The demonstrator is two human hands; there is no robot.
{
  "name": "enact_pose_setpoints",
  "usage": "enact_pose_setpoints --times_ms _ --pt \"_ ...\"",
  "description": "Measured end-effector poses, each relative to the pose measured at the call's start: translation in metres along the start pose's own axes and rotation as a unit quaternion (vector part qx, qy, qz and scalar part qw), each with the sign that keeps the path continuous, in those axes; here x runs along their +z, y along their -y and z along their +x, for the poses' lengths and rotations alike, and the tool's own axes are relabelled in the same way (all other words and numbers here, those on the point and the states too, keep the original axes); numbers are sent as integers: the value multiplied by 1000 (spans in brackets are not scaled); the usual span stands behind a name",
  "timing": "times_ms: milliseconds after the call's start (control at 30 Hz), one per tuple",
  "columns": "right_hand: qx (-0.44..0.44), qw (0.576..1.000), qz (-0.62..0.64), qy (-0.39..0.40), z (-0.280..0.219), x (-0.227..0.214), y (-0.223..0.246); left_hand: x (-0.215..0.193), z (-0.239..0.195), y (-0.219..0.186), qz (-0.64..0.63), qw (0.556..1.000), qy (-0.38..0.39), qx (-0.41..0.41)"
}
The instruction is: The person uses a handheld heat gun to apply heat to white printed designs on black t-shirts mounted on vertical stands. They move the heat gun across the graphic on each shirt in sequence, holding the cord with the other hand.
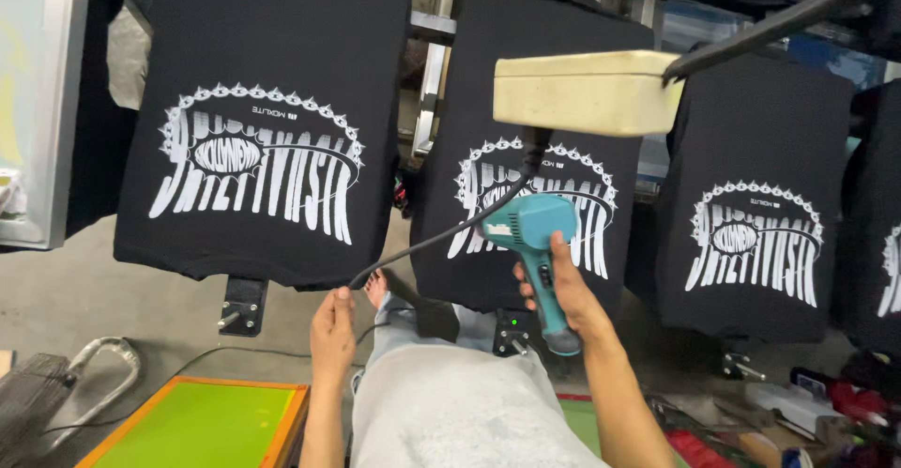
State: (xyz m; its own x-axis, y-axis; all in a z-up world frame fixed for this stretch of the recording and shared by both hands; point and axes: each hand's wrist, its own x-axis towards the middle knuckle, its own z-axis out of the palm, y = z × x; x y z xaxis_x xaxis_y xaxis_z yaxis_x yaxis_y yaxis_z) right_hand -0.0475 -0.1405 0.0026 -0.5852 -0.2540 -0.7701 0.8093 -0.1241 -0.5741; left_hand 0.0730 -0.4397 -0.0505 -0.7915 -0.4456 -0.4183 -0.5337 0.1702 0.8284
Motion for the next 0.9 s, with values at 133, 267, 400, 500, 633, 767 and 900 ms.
enact_pose_setpoints --times_ms 133,267,400,500,633,767,900 --pt "9 999 33 23 10 19 -7 -6 16 35 -11 998 48 47" --pt "-16 999 29 32 1 28 8 -9 17 27 -107 991 72 20" --pt "-38 997 29 -67 -4 -1 10 -8 14 13 -187 980 63 -20" --pt "-27 988 33 -146 -15 -36 12 -6 12 0 -165 982 78 -44" --pt "-35 981 26 -187 -34 -79 18 1 11 -4 -162 982 82 -44" --pt "-72 972 55 -216 -45 -108 23 8 11 -3 -179 981 69 -36" --pt "-88 958 84 -259 -37 -116 27 16 11 -8 -146 988 34 -32"
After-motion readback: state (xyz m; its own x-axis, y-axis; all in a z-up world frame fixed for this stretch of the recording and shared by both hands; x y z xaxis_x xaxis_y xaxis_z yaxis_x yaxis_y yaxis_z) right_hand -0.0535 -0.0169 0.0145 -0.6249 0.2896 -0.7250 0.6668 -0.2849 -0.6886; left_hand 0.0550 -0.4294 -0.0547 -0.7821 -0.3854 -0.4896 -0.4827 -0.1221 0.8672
